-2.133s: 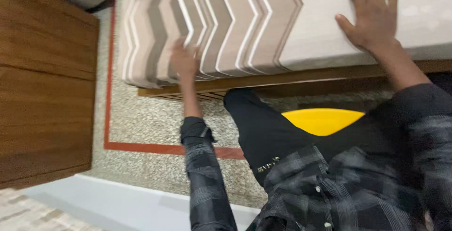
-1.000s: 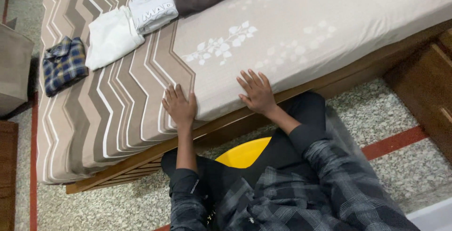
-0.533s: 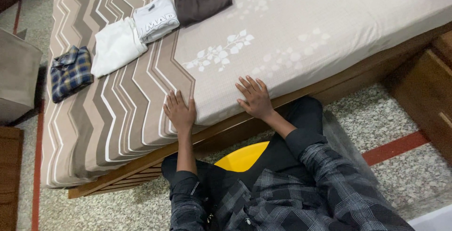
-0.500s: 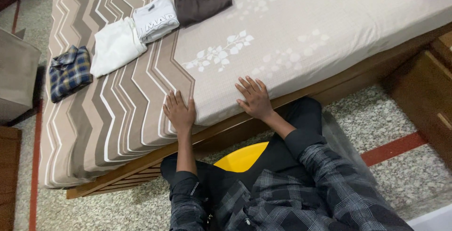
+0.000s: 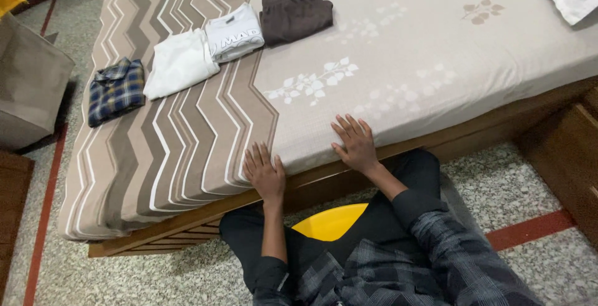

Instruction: Arrange folded clothes on a bed and smooth out the bedsheet.

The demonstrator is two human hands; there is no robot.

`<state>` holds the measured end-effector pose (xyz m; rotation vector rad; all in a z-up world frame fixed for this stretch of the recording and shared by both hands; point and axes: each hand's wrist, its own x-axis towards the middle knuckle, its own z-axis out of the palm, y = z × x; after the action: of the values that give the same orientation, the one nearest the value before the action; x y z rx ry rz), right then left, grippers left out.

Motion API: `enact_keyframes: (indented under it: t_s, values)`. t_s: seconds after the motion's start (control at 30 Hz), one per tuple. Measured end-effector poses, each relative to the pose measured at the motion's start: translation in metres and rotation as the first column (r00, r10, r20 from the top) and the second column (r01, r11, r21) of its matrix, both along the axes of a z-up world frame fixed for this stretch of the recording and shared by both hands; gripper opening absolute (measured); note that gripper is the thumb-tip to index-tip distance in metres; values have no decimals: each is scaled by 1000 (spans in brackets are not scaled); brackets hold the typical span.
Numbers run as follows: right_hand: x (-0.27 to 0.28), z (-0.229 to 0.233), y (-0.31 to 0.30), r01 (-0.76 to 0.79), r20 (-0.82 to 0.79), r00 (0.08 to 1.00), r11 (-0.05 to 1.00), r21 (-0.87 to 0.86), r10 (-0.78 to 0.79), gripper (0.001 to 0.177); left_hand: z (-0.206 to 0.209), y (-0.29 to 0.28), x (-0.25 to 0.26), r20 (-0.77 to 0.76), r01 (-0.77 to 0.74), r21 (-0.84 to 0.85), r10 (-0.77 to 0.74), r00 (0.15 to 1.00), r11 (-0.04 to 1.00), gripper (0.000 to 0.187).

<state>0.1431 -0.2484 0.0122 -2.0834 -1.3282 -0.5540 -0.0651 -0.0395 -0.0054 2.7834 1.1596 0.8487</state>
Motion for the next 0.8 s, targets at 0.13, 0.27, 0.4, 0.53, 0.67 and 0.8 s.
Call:
enact_keyframes:
  t_s: [0.13,0.27,0.4,0.53,0.67,0.8]
  values:
    - [-4,2,0,18,11,1000,999,-34,-17,57,-14,-22,-15,28,-6,14,6,1000,1000,63]
    - [-9,-3,2,41,4,999,998,-53,-41,58,-11,-33,-24,166,70,-72,-57,985,995,73]
    - [-10,1,-1,82,-14,996,993,-91,-83,63,-9,-32,-21,185,88,-62,-75,980,994,76]
    - [-13,6,-10,-9,-26,1000,994,-107,6,80,-13,-35,-24,165,76,-59,-65,984,995,76]
    - [-10,3,-3,15,28,1000,990,-138,-11,85,-8,-32,-22,160,54,-81,-41,986,995,77]
    - [-14,-1,-5,38,1,999,986,-161,-38,83,-5,-34,-25,158,62,-98,-46,986,993,80]
